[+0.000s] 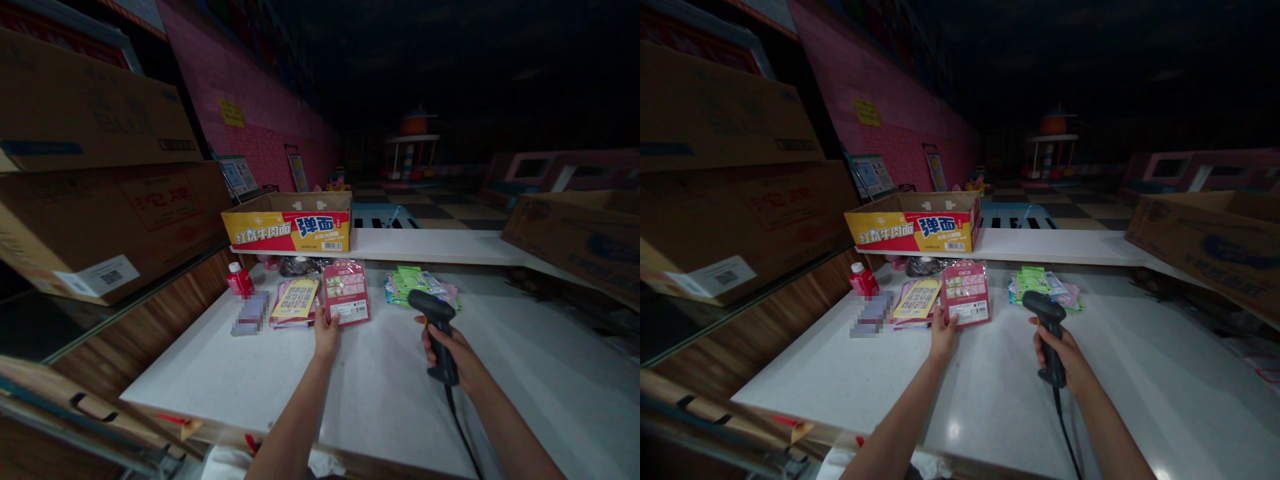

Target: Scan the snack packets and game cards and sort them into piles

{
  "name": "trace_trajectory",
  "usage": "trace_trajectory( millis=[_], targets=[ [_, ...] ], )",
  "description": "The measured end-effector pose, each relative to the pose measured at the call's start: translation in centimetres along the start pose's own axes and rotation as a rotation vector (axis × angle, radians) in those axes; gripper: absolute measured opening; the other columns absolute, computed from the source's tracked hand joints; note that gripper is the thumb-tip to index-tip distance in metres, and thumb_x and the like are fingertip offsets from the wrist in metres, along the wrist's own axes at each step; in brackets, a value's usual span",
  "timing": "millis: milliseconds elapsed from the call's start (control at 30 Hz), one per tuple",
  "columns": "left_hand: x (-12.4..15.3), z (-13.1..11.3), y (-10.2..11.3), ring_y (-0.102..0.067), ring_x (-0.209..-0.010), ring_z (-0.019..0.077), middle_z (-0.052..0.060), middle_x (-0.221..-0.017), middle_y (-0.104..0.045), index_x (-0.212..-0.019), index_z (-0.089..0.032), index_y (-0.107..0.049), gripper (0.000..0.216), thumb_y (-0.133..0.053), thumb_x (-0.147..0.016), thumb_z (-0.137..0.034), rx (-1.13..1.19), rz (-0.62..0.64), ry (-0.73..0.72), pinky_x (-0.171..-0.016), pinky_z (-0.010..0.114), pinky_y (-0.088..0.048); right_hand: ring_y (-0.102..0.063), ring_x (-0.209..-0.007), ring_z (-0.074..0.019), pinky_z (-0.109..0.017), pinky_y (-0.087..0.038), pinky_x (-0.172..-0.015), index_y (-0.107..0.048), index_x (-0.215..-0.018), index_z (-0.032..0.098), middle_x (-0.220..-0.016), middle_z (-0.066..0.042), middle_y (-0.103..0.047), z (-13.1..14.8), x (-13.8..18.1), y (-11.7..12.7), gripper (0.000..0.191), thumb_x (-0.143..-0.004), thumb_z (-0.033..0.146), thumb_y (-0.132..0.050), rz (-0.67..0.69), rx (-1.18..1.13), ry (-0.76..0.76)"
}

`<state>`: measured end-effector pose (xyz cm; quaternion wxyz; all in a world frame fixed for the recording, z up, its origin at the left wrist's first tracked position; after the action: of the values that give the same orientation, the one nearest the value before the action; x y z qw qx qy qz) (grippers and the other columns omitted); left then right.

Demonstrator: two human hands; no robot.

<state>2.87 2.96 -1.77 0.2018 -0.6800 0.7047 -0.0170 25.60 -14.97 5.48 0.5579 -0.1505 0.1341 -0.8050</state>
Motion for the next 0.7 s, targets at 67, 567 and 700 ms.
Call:
trace_trajectory(
  millis=[67, 567, 700],
  targets=[
    [0.5, -0.2, 0.0, -0.067, -0.095, 0.023, 0.006, -0.1, -0.069, -0.097, -0.02, -0.053, 0.043, -0.078, -0.068, -0.039, 0.017, 0.033, 0.032, -0.093, 0.042, -0.051, -0.048, -0.044, -0.0103, -0.023, -0.04, -0.04, -0.062, -0.112, 0.019, -0.063, 0.004, -0.056, 0.2, -0.5, 1.2, 0.052, -0.071, 0.047, -0.08, 0.012, -0.042, 0.035],
    [1.0, -3.6, 1.2, -0.07, -0.068, 0.0228, 0.006, -0.079, -0.073, -0.09, -0.02, -0.067, 0.045, -0.088, -0.05, -0.026, -0.041, 0.428, 0.69, -0.061, 0.035, -0.056, -0.038, -0.045, -0.0079, -0.021, -0.033, -0.041, -0.063, -0.104, 0.024, -0.064, 0.005, -0.047, -1.2, -0.8, 3.6, 0.04, -0.075, 0.049, -0.076, -0.039, -0.203, 0.119],
    [-0.9, -3.1, 0.2, -0.068, -0.065, 0.025, 0.009, -0.076, -0.073, -0.086, -0.017, -0.074, 0.042, -0.088, -0.049, -0.028, -0.186, 0.594, 0.656, -0.061, 0.038, -0.055, -0.039, -0.046, -0.0074, -0.02, -0.033, -0.041, -0.065, -0.104, 0.023, -0.064, 0.005, -0.048, -1.2, -0.8, 3.6, 0.038, -0.075, 0.045, -0.077, -0.036, -0.258, 0.096]
  ],
)
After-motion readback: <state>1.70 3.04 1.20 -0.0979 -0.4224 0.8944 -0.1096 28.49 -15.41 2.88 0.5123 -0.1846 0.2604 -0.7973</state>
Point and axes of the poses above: each hand's wrist, its own x-axis away from the middle knuckle, its own y-axis out of the back of the hand, z = x × y, the point moved 1 cm from there along -x, towards the middle knuckle
